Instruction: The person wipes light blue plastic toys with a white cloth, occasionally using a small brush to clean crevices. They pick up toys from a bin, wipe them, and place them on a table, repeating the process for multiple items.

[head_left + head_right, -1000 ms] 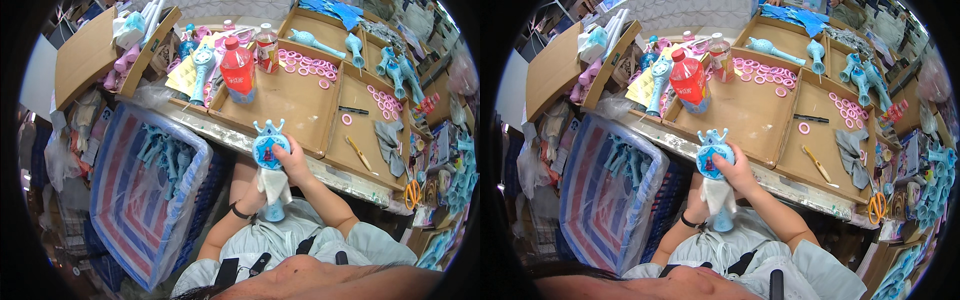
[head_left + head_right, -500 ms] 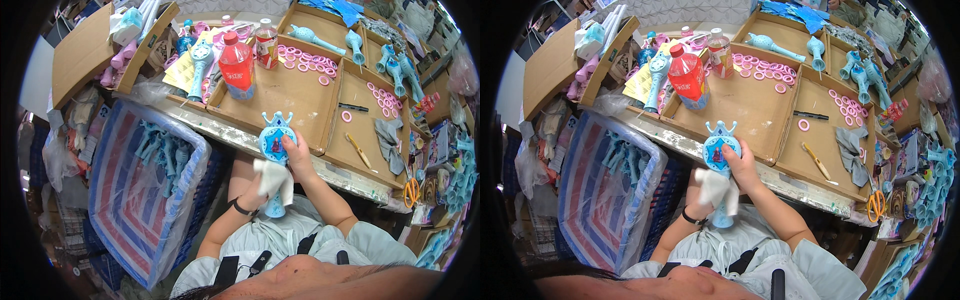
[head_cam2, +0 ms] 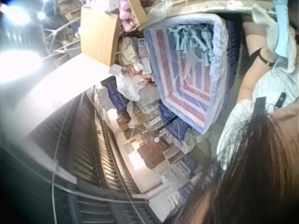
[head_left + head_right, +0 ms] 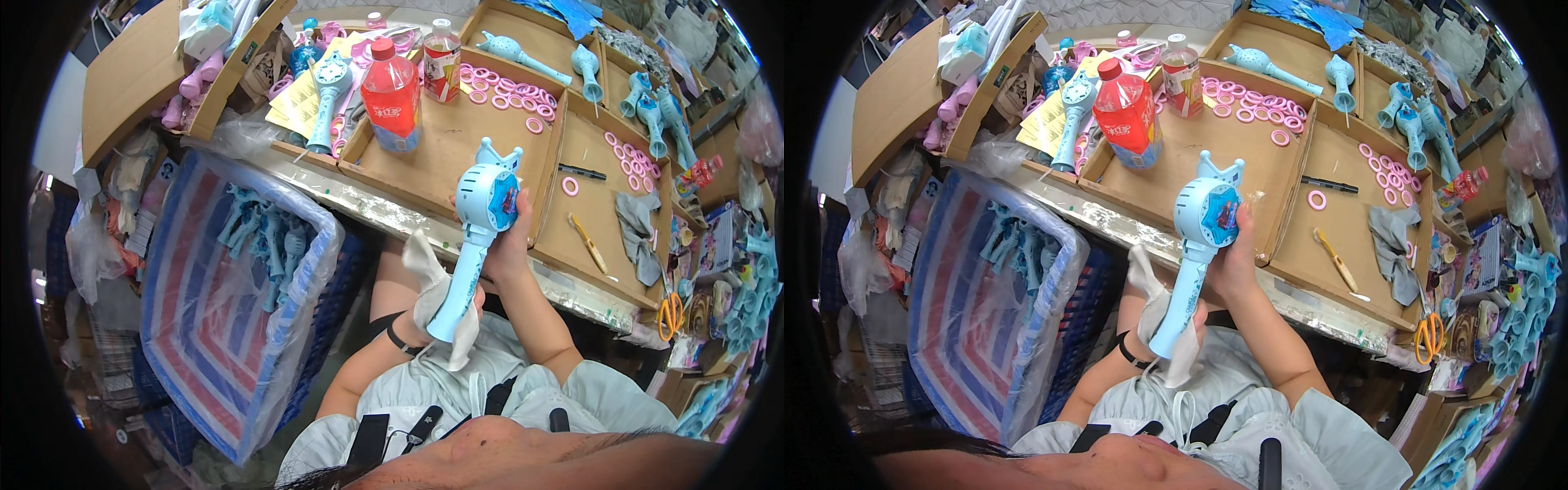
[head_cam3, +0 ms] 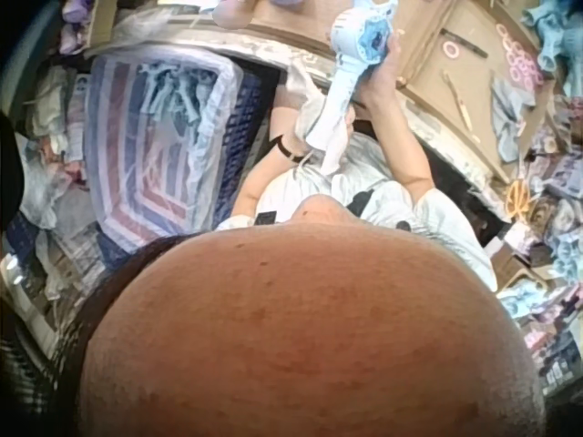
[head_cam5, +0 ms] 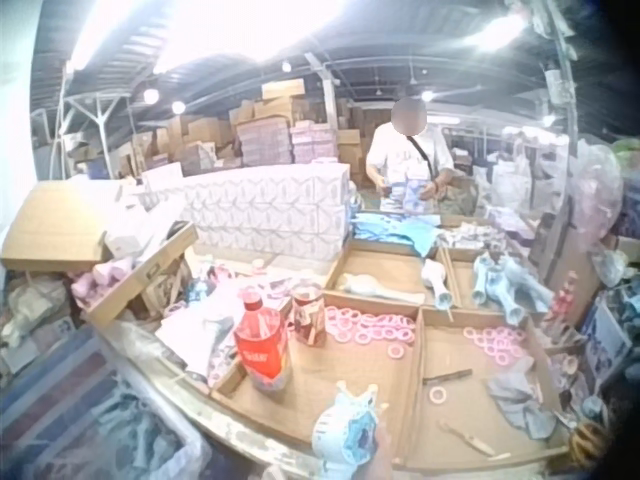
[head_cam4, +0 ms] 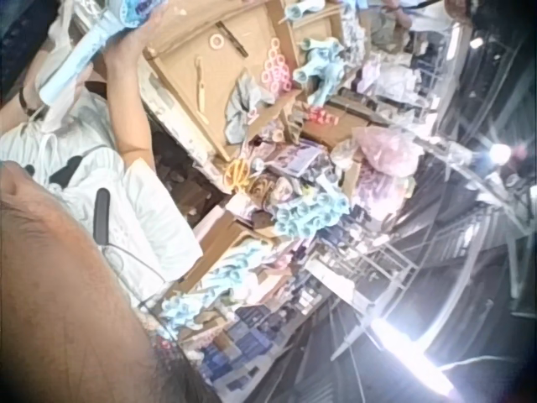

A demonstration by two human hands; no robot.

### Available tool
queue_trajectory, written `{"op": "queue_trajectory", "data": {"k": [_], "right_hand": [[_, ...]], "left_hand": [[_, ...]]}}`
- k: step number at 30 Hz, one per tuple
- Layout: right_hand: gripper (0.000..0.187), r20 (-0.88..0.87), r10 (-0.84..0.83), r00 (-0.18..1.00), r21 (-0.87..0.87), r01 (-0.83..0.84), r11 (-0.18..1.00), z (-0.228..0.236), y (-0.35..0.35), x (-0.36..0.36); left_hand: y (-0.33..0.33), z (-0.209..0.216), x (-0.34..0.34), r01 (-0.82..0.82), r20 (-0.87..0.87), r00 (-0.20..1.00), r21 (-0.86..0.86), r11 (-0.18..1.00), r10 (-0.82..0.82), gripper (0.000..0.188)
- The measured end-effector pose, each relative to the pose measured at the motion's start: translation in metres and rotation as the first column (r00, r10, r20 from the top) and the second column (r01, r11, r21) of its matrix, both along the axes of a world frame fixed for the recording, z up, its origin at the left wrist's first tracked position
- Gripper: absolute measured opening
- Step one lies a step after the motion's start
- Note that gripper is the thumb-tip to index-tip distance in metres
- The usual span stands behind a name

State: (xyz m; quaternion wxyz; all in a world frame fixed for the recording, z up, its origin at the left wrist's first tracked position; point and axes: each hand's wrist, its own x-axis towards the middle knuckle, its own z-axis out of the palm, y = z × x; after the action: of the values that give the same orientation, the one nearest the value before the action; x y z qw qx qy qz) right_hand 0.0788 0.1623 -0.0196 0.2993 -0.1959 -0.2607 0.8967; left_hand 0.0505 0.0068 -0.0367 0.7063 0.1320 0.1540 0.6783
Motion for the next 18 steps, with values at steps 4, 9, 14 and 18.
{"op": "queue_trajectory", "data": {"k": [4,9,14,18], "right_hand": [[0.061,0.06,-0.002,0.998,0.051,-0.001,0.999,0.003,0.0,0.008],[0.054,0.114,0.024,0.993,0.141,-0.04,0.989,0.004,0.002,0.013],[0.04,0.304,-0.025,0.952,0.309,-0.074,0.948,0.004,0.0,0.029],[0.018,0.581,-0.209,0.787,0.709,-0.363,0.605,0.001,0.0,0.082]], "left_hand": [[-0.002,0.001,0.0,-0.126,-0.279,0.955,-0.081,0.989,0.099,0.038],[0.006,0.013,-0.001,-0.247,-0.555,0.813,-0.057,0.967,0.175,0.023],[0.018,0.027,-0.003,-0.495,-0.975,0.179,0.03,0.869,0.135,0.029],[0.019,0.028,-0.003,-0.523,-0.567,0.78,-0.359,0.773,0.264,0.028]]}}
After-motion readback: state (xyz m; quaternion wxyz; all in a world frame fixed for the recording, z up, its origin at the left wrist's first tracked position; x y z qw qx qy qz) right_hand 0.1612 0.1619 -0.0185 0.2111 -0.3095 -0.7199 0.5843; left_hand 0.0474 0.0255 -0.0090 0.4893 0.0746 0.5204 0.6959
